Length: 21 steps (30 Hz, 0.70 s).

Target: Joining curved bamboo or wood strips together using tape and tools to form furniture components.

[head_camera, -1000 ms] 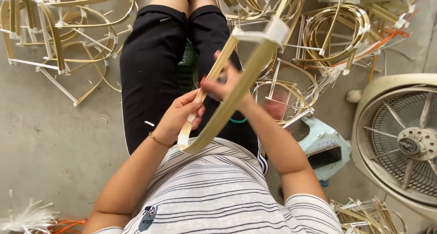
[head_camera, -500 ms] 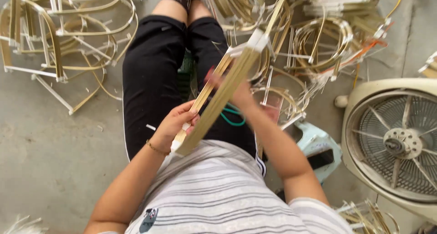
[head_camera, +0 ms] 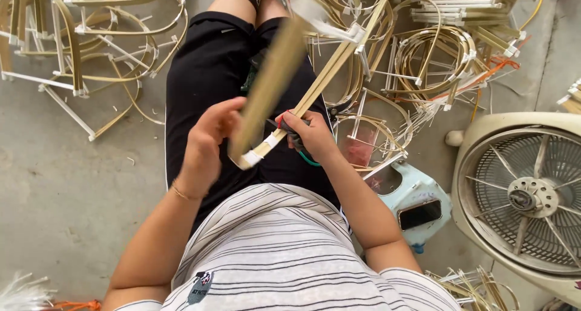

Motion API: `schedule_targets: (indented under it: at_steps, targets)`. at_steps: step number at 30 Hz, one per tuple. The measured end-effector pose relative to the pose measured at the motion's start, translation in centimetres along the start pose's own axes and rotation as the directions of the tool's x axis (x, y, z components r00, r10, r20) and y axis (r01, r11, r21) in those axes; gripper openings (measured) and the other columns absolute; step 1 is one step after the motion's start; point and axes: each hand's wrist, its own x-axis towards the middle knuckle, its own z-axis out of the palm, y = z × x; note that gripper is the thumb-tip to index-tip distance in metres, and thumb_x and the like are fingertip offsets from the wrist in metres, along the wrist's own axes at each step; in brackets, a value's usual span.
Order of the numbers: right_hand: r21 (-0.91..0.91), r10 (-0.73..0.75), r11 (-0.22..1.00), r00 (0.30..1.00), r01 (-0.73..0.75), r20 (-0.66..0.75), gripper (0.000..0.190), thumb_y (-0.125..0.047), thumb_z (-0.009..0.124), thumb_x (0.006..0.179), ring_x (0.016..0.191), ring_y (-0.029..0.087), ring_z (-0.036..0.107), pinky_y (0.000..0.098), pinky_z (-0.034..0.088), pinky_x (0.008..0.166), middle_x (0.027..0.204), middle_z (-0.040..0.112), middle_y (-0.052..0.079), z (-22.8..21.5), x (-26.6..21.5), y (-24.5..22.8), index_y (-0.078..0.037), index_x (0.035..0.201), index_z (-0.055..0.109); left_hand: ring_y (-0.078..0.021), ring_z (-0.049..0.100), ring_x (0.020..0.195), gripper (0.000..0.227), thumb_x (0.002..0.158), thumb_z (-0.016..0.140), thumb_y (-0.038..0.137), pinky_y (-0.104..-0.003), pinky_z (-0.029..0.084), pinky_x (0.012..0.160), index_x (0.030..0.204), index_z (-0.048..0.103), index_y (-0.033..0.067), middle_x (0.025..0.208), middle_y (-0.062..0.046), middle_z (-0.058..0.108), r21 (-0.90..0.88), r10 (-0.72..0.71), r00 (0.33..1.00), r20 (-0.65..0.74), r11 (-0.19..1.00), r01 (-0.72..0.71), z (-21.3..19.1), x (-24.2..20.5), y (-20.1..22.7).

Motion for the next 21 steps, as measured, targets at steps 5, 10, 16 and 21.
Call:
schedule_targets:
  at_steps: [5,10,16,21]
  targets:
    - [0.079,-0.087,0.993,0.996,0.089,-0.027,0.030,-0.030,0.068,0.102,0.057,0.009,0.056,0.0241,0.040,0.047,0.077,0.069,0.005,1.0,0.1,0.8,0.000,0.102,0.073,-0.0126,0.068,0.085,0.058,0.098,0.056,0.020,-0.027,0.058,0.071,0.151,0.042,0.0007,0.109,-0.007,0.069,-0.342,-0.613,0.540,0.577,0.419,0.841,2.1,-0.9,-2.3]
    - [-0.507,-0.475,0.789,0.868,0.348,-0.143,0.041,-0.030,0.086,0.084,0.088,0.013,0.067,0.0282,0.056,0.075,0.100,0.070,0.005,-1.1,1.7,-2.5,-0.006,0.112,0.068,-0.0089,0.059,0.067,0.065,0.094,0.057,0.007,-0.024,0.050,0.056,0.157,0.040,0.0057,0.089,-0.004,0.061,-0.408,-0.591,0.509,0.625,0.309,0.859,3.5,-2.3,-2.9]
    - [-0.485,-0.513,0.811,0.794,0.326,-0.325,0.060,-0.026,0.088,0.079,0.095,0.024,0.069,0.0355,0.058,0.080,0.110,0.068,0.016,-4.4,4.2,-3.2,-0.005,0.126,0.058,-0.0074,0.054,0.051,0.065,0.091,0.054,0.004,-0.023,0.042,0.038,0.154,0.041,0.0057,0.078,-0.003,0.064,-0.367,-0.688,0.390,0.612,0.190,0.911,3.8,-2.0,-0.6]
    - [-0.762,-0.604,0.505,0.796,0.405,0.023,0.072,-0.028,0.102,0.078,0.111,0.033,0.065,0.0432,0.049,0.093,0.117,0.069,0.023,-5.2,5.6,0.7,0.001,0.130,0.062,-0.0088,0.059,0.055,0.066,0.091,0.052,0.002,-0.024,0.046,0.044,0.155,0.038,0.0035,0.084,-0.007,0.070,-0.347,-0.706,0.393,0.589,0.218,0.912,4.0,-2.6,-1.7]
